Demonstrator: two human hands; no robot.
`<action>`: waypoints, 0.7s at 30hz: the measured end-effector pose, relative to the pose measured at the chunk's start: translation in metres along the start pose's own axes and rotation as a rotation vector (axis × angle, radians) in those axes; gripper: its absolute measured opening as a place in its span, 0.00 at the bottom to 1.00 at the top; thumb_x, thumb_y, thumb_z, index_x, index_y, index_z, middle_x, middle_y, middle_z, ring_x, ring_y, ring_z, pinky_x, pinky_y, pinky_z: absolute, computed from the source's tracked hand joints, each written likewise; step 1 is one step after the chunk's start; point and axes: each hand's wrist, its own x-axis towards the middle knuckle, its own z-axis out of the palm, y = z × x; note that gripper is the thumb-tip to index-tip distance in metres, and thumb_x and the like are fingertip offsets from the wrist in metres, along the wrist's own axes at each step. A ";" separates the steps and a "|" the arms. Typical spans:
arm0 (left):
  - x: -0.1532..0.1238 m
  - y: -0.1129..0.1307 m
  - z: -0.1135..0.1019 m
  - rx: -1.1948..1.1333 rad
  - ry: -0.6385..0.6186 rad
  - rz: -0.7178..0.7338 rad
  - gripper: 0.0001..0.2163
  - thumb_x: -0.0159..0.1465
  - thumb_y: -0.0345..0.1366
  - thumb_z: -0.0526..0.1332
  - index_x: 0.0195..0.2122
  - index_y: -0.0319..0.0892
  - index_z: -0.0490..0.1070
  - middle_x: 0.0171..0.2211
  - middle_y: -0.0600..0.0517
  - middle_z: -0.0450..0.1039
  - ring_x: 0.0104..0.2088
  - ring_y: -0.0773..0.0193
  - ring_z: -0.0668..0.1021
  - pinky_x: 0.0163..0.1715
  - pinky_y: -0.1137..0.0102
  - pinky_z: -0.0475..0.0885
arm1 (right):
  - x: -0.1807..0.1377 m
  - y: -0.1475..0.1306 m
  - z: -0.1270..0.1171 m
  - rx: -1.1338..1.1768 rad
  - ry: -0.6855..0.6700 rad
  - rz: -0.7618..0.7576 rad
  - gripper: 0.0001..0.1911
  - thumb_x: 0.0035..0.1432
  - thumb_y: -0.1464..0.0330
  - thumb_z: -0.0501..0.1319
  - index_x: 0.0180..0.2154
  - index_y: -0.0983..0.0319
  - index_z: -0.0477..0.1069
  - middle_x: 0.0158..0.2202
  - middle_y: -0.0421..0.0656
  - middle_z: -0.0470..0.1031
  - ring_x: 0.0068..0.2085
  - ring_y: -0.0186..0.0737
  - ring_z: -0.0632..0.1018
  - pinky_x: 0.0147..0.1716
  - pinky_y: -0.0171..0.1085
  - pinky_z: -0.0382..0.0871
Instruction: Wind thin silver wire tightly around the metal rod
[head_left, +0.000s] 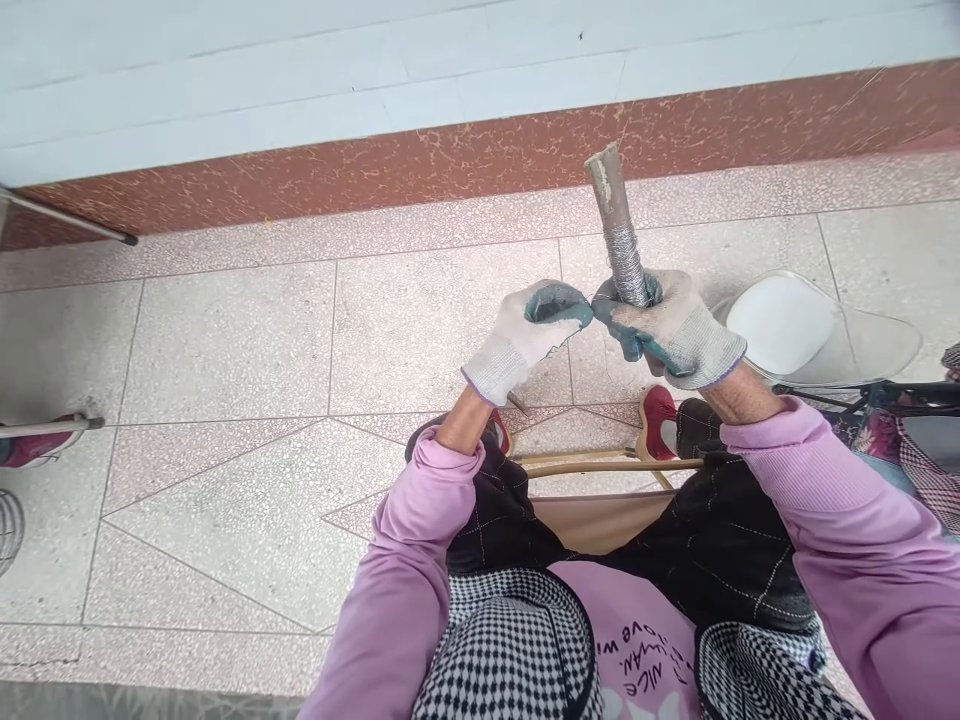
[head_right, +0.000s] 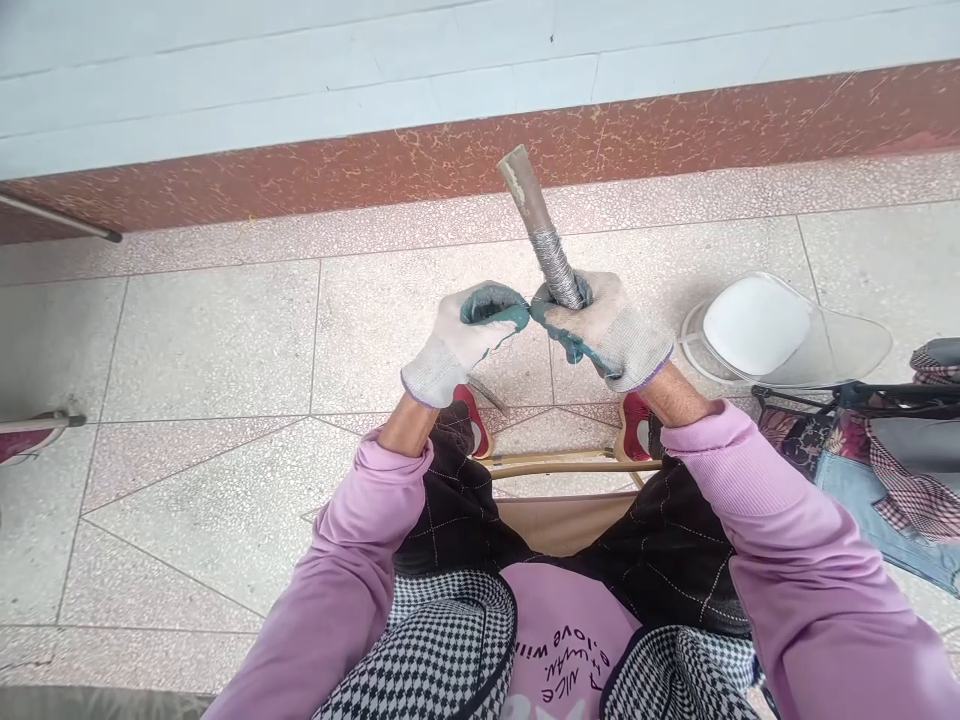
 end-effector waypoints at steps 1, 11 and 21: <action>0.000 -0.001 0.002 -0.006 0.009 -0.005 0.08 0.55 0.30 0.75 0.35 0.39 0.80 0.34 0.51 0.82 0.36 0.65 0.82 0.40 0.70 0.78 | 0.000 0.002 -0.001 -0.002 -0.004 -0.008 0.07 0.51 0.64 0.72 0.29 0.57 0.76 0.22 0.39 0.67 0.20 0.34 0.65 0.16 0.37 0.60; -0.006 0.010 0.007 -0.164 0.018 -0.145 0.07 0.60 0.30 0.71 0.41 0.37 0.81 0.31 0.53 0.79 0.24 0.71 0.77 0.25 0.75 0.72 | -0.003 -0.008 -0.002 -0.032 0.013 0.039 0.08 0.55 0.65 0.72 0.30 0.58 0.74 0.20 0.38 0.64 0.18 0.33 0.64 0.15 0.35 0.57; -0.002 0.011 0.005 -0.174 0.008 -0.167 0.06 0.64 0.30 0.69 0.42 0.38 0.75 0.33 0.51 0.78 0.30 0.67 0.82 0.33 0.71 0.80 | -0.002 0.002 -0.006 -0.111 0.001 -0.021 0.05 0.57 0.68 0.71 0.32 0.59 0.76 0.22 0.37 0.65 0.21 0.31 0.65 0.19 0.34 0.60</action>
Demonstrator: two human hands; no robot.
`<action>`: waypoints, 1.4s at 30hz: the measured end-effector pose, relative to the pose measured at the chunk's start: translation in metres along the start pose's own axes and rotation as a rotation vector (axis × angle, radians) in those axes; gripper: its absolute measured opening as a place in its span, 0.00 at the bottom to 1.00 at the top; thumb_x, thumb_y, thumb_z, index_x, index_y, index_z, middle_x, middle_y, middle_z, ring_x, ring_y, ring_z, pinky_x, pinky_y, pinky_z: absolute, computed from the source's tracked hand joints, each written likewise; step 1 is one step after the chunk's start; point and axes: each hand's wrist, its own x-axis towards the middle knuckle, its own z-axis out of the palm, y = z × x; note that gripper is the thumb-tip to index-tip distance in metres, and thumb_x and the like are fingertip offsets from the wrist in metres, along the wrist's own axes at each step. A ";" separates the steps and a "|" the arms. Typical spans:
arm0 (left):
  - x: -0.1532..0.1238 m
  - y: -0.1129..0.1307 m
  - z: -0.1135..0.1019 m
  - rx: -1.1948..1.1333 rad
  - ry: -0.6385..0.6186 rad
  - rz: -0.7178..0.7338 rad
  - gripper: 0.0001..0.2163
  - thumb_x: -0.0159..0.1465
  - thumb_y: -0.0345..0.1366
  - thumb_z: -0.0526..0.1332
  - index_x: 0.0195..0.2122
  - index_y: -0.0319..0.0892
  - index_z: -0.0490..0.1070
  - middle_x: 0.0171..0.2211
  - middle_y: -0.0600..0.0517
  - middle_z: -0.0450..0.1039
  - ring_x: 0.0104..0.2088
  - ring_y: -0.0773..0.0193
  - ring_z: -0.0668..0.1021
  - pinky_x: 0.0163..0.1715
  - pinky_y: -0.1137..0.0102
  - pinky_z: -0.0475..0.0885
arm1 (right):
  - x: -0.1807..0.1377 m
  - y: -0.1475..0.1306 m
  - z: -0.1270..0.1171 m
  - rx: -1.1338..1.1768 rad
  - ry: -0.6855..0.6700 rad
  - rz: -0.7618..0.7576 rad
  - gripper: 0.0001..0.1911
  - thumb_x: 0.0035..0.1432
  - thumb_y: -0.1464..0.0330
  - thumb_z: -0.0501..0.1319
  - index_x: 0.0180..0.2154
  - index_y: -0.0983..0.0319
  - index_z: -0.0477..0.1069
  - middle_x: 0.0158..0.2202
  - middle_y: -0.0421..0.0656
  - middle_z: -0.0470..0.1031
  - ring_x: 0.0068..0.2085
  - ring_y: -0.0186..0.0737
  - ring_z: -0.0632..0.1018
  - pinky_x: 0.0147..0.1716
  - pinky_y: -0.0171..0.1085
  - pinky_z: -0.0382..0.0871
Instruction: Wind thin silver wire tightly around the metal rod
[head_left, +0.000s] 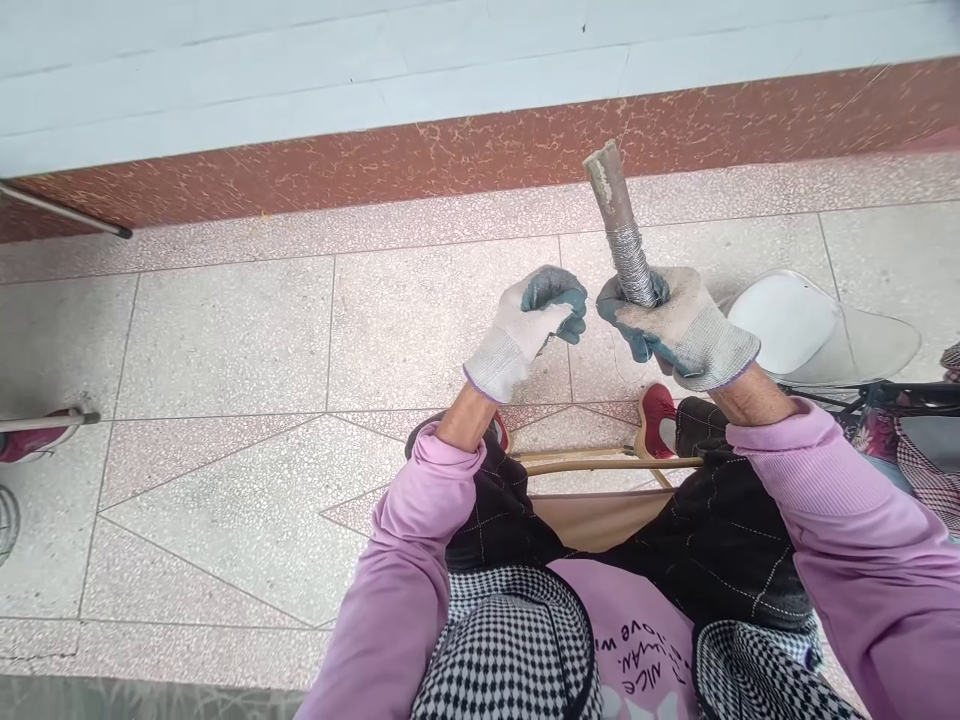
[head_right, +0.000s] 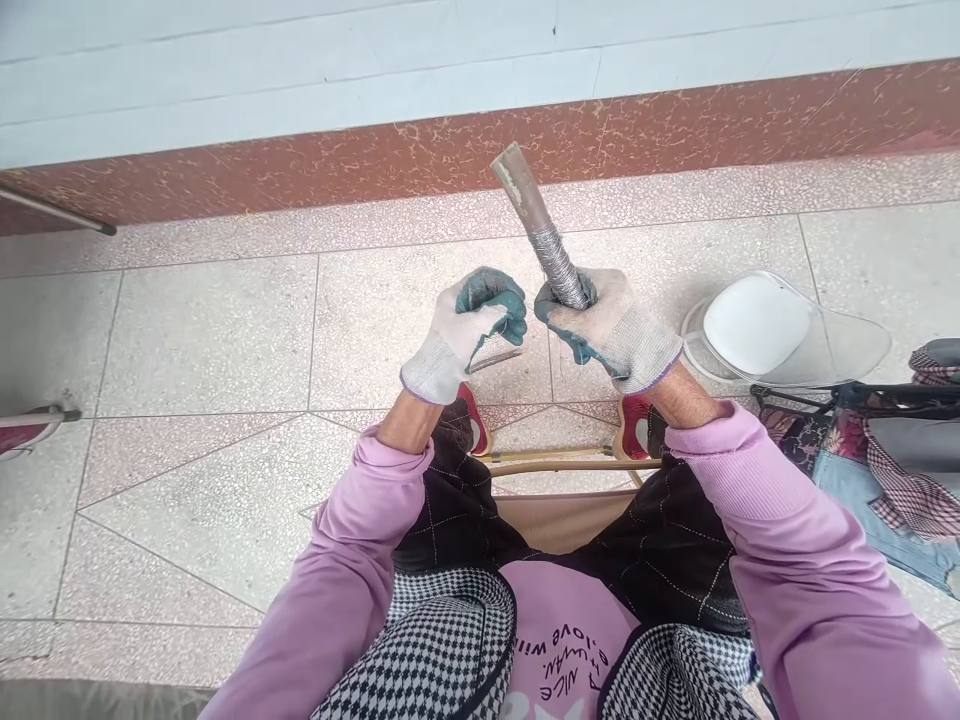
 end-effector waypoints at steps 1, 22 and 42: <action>0.001 0.001 0.000 -0.022 0.014 -0.003 0.06 0.64 0.30 0.69 0.42 0.39 0.74 0.34 0.51 0.78 0.31 0.66 0.83 0.34 0.70 0.81 | 0.000 0.000 0.000 0.009 -0.006 0.010 0.05 0.57 0.68 0.70 0.31 0.59 0.76 0.22 0.37 0.65 0.20 0.31 0.65 0.19 0.34 0.60; -0.005 0.004 -0.003 0.031 -0.004 -0.032 0.07 0.67 0.33 0.71 0.42 0.39 0.75 0.36 0.49 0.81 0.34 0.65 0.85 0.37 0.70 0.83 | -0.005 -0.016 0.003 0.052 -0.069 0.131 0.05 0.56 0.69 0.70 0.29 0.58 0.75 0.20 0.38 0.66 0.19 0.33 0.65 0.16 0.36 0.57; -0.006 0.006 -0.001 0.053 0.128 0.014 0.06 0.69 0.35 0.68 0.44 0.40 0.75 0.36 0.52 0.78 0.25 0.70 0.79 0.25 0.74 0.74 | -0.006 -0.013 0.002 0.037 -0.059 0.082 0.04 0.55 0.71 0.69 0.29 0.58 0.76 0.20 0.38 0.66 0.19 0.32 0.64 0.16 0.35 0.58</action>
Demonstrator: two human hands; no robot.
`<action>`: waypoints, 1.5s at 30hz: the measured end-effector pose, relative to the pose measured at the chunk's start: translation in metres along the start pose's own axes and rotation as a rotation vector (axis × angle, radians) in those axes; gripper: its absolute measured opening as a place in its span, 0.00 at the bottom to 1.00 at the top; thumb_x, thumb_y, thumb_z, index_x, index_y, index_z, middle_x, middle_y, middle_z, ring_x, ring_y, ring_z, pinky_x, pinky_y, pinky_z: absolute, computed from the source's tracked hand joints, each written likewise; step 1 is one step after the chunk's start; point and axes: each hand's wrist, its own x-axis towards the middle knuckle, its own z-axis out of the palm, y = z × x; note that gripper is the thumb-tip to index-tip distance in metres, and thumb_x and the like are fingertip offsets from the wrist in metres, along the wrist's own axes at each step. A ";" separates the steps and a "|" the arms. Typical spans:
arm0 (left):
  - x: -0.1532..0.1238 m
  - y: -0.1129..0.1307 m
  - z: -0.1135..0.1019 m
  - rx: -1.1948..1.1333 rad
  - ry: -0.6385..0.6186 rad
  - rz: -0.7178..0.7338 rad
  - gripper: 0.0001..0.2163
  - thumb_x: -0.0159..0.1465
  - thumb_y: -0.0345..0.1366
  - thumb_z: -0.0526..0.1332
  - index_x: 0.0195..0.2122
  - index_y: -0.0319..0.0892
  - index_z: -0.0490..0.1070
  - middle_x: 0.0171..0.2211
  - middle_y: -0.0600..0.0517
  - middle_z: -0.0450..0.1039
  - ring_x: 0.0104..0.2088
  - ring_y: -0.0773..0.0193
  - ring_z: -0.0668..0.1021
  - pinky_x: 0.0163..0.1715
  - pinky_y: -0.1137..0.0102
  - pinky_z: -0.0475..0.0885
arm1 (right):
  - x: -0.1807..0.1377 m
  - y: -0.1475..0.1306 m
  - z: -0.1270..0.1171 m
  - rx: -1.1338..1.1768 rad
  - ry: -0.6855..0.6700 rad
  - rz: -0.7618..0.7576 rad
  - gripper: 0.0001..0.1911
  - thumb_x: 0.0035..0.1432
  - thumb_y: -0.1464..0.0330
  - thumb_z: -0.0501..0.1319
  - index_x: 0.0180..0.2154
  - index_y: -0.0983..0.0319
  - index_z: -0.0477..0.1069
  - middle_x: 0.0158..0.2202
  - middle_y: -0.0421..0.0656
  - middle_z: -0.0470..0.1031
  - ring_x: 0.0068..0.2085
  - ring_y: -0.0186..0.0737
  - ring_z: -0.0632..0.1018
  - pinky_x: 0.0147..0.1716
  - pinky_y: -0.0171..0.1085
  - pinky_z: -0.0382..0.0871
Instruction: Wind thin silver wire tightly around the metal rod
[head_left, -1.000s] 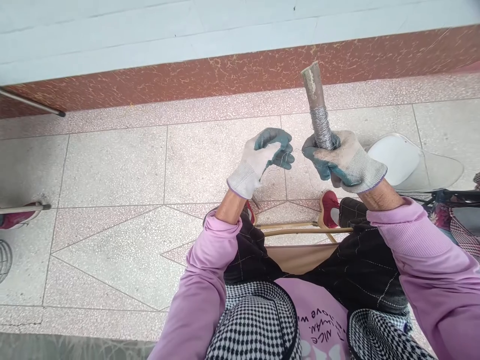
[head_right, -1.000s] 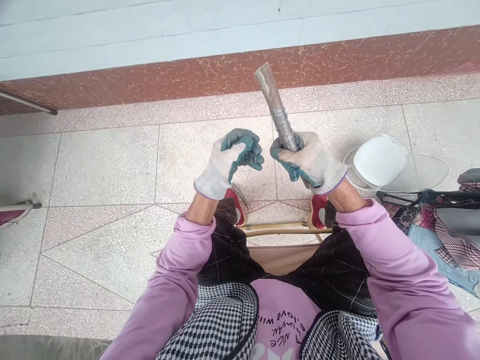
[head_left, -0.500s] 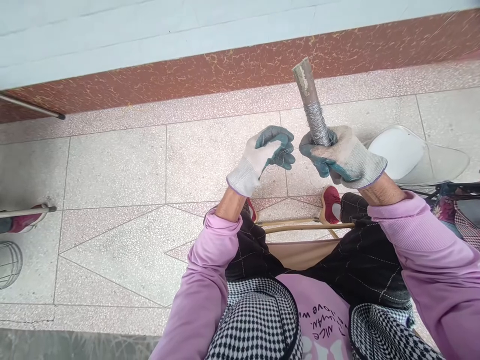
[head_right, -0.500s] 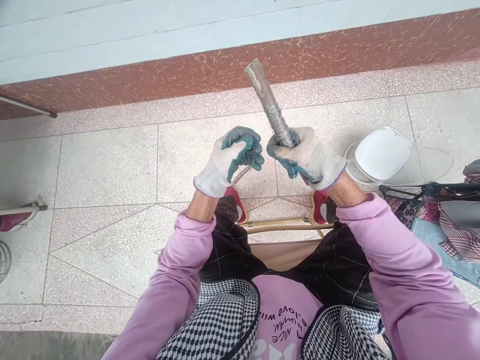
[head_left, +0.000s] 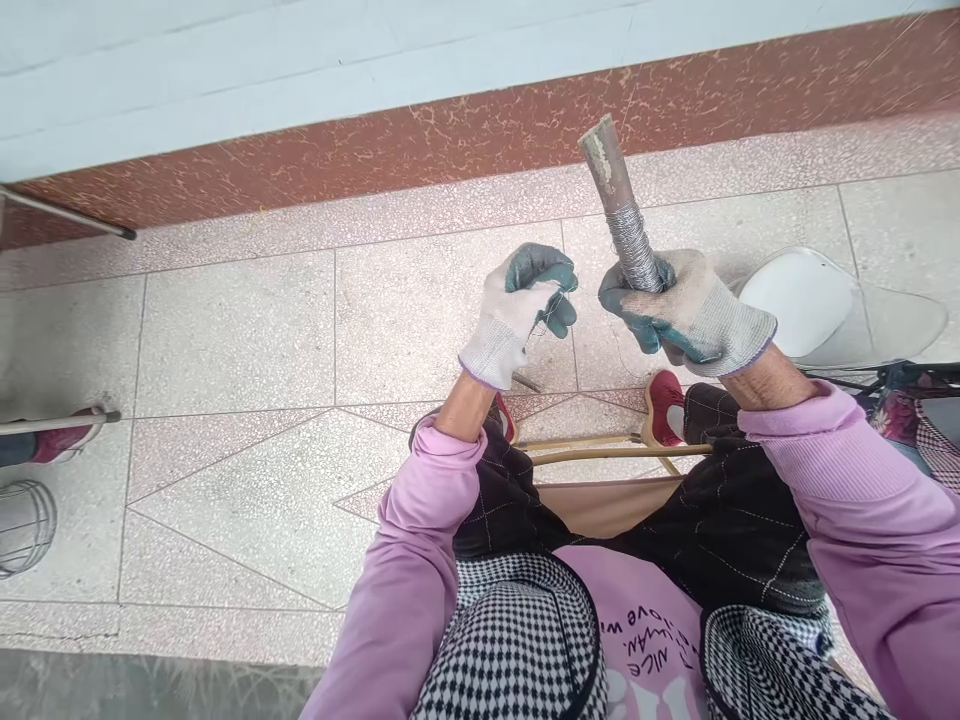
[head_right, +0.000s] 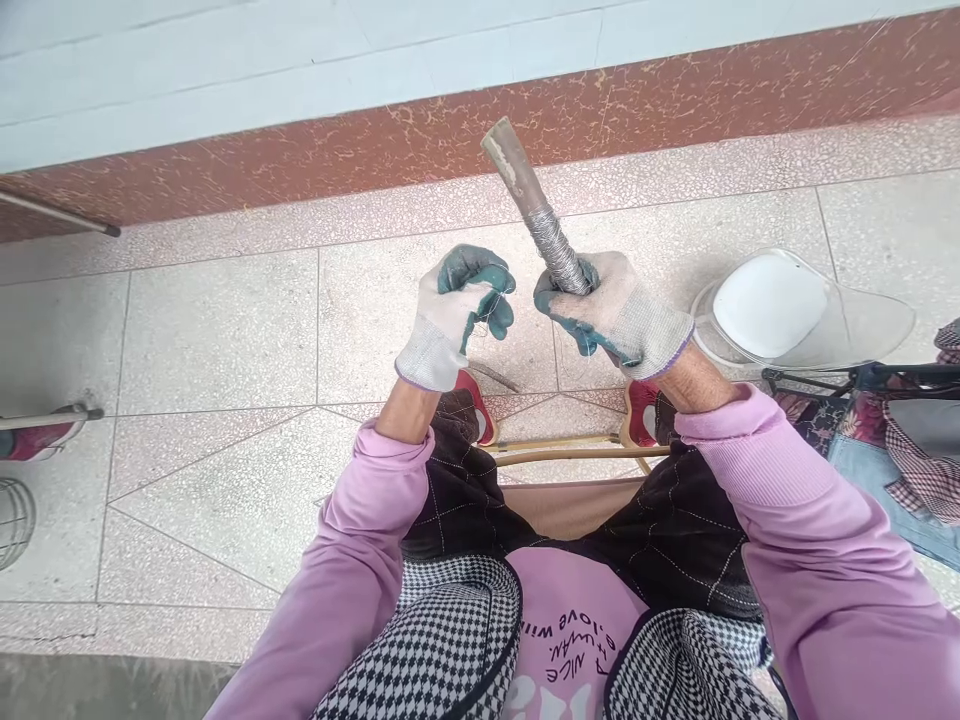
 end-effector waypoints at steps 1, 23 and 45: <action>0.000 0.000 -0.001 0.024 0.019 -0.003 0.06 0.69 0.35 0.68 0.44 0.41 0.75 0.35 0.52 0.77 0.24 0.71 0.77 0.23 0.74 0.72 | 0.000 0.000 -0.001 0.009 -0.002 -0.004 0.04 0.54 0.70 0.69 0.29 0.58 0.76 0.20 0.38 0.65 0.19 0.32 0.64 0.15 0.35 0.58; 0.000 0.004 -0.004 0.143 -0.134 -0.047 0.03 0.58 0.29 0.70 0.34 0.39 0.81 0.35 0.48 0.82 0.35 0.66 0.81 0.38 0.72 0.75 | 0.006 0.011 -0.033 -0.363 0.094 -0.152 0.05 0.64 0.72 0.72 0.39 0.60 0.78 0.27 0.40 0.73 0.26 0.32 0.69 0.25 0.35 0.58; 0.001 -0.010 -0.013 0.019 -0.161 -0.223 0.06 0.55 0.36 0.70 0.33 0.41 0.79 0.24 0.56 0.68 0.18 0.76 0.61 0.18 0.75 0.51 | 0.025 0.006 -0.061 -0.457 0.246 -0.029 0.17 0.68 0.73 0.71 0.57 0.67 0.84 0.36 0.44 0.82 0.26 0.29 0.72 0.26 0.34 0.62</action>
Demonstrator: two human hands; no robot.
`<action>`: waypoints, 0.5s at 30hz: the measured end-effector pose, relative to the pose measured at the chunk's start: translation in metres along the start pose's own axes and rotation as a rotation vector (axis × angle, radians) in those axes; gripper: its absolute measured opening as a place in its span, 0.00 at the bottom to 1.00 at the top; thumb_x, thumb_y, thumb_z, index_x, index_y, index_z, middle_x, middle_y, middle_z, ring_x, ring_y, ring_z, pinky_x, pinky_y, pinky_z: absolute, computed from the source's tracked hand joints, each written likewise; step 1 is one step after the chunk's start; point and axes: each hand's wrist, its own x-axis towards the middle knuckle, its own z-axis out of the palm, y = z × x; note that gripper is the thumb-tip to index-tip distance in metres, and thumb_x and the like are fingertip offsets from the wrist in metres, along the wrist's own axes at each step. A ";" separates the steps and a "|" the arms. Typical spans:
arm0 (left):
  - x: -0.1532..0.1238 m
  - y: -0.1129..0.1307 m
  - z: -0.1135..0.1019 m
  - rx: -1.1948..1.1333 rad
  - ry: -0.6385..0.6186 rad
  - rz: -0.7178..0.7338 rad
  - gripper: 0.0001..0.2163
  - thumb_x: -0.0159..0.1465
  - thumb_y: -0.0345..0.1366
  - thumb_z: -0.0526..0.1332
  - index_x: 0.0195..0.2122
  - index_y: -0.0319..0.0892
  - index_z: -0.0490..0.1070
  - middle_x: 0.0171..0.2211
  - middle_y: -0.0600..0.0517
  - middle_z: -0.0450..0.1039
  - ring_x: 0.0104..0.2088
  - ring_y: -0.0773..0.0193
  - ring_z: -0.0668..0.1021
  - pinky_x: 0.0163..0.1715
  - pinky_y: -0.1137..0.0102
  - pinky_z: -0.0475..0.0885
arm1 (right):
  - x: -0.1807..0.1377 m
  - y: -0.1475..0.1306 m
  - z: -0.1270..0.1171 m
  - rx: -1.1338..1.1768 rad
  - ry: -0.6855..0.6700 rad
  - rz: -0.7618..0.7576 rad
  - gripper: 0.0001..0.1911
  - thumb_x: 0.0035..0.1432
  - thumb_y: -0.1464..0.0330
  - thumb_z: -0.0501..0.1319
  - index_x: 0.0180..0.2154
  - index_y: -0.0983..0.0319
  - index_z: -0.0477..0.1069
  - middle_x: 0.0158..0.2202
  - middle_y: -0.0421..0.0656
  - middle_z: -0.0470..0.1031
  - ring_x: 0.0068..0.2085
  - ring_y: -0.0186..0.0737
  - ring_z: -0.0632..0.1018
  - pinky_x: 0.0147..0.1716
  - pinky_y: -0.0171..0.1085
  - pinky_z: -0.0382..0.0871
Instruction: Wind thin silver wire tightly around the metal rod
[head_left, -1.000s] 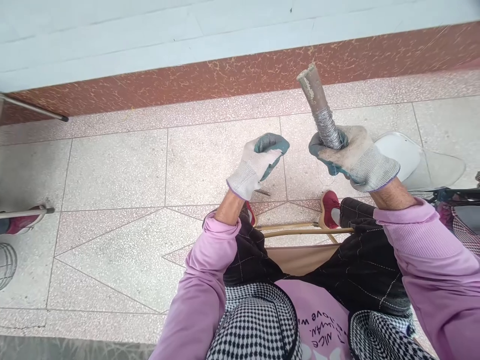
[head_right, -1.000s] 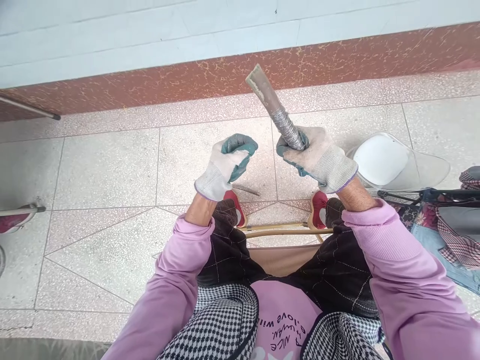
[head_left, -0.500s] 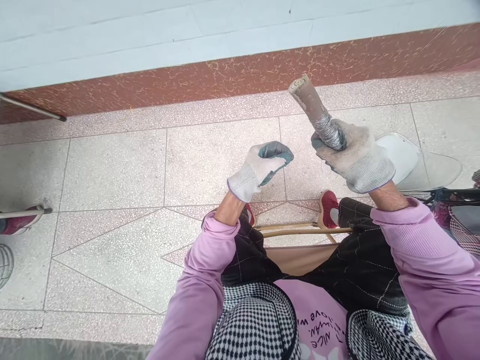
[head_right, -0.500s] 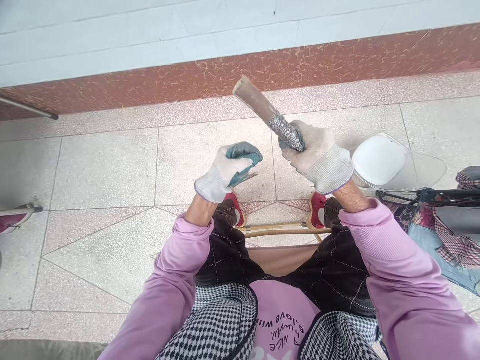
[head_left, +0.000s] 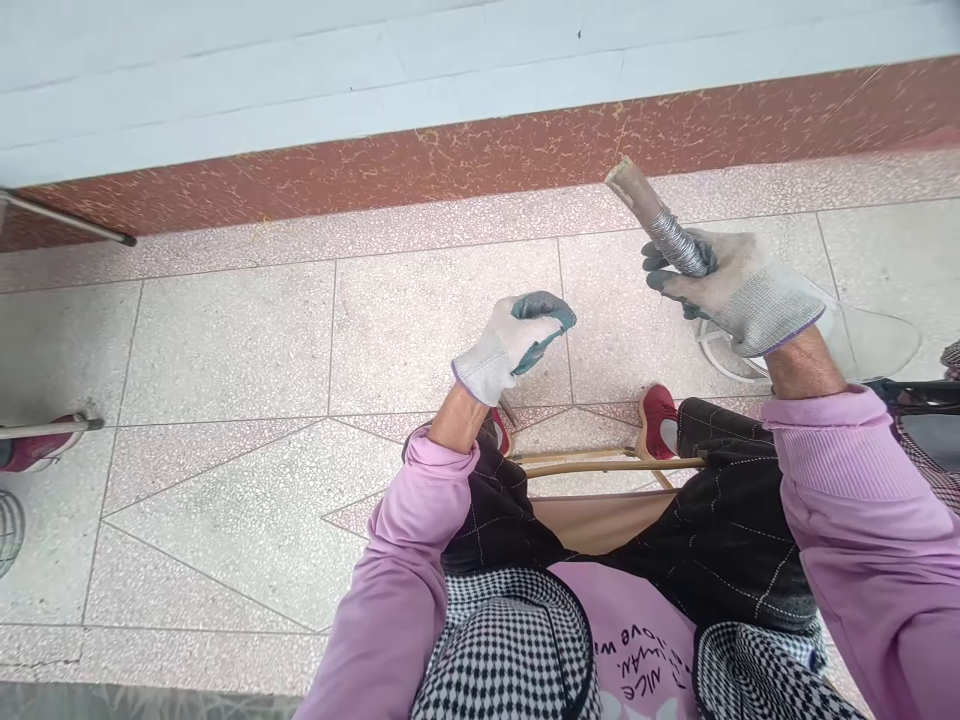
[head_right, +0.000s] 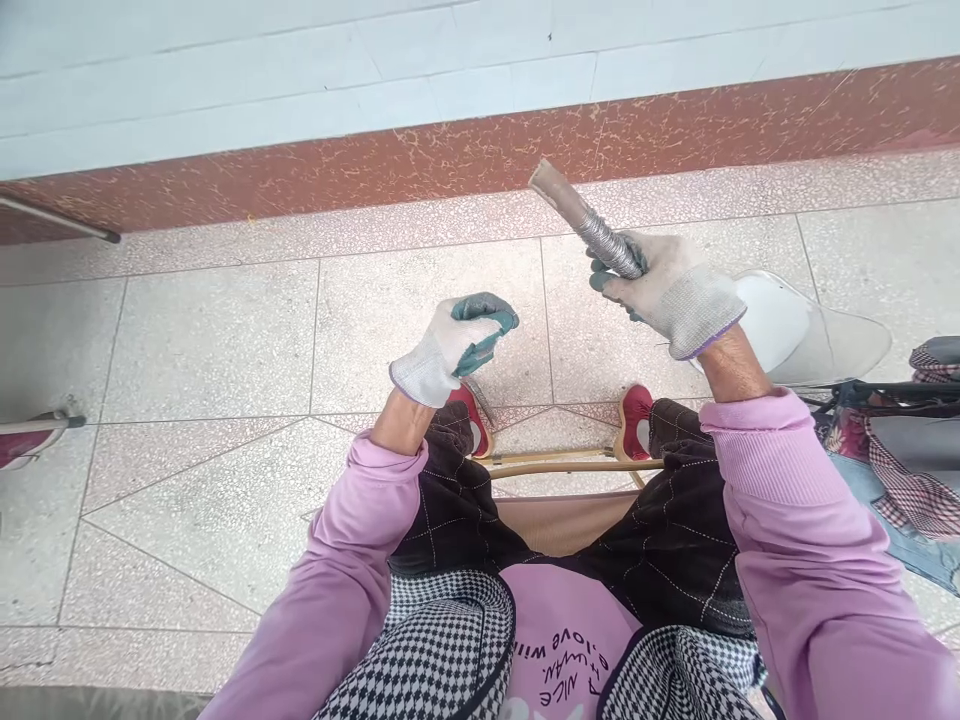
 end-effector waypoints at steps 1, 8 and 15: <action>0.000 0.001 0.001 0.016 0.027 -0.006 0.06 0.56 0.35 0.71 0.33 0.41 0.79 0.24 0.56 0.68 0.18 0.76 0.61 0.18 0.75 0.51 | -0.001 -0.001 -0.004 0.044 0.059 -0.008 0.19 0.67 0.74 0.71 0.58 0.69 0.84 0.38 0.47 0.84 0.26 0.28 0.72 0.26 0.34 0.63; 0.001 0.005 0.007 0.147 0.134 0.063 0.04 0.58 0.24 0.67 0.31 0.39 0.80 0.27 0.51 0.74 0.26 0.71 0.71 0.27 0.74 0.66 | -0.021 -0.016 -0.003 0.536 0.296 -0.115 0.06 0.59 0.71 0.69 0.40 0.62 0.81 0.39 0.48 0.85 0.21 0.34 0.70 0.16 0.37 0.58; 0.003 0.003 0.012 0.244 0.023 0.151 0.03 0.58 0.26 0.66 0.31 0.39 0.78 0.32 0.52 0.79 0.34 0.67 0.77 0.40 0.71 0.73 | -0.027 -0.010 0.040 0.086 -0.145 -0.215 0.14 0.60 0.65 0.70 0.47 0.58 0.85 0.34 0.43 0.82 0.28 0.39 0.76 0.27 0.38 0.68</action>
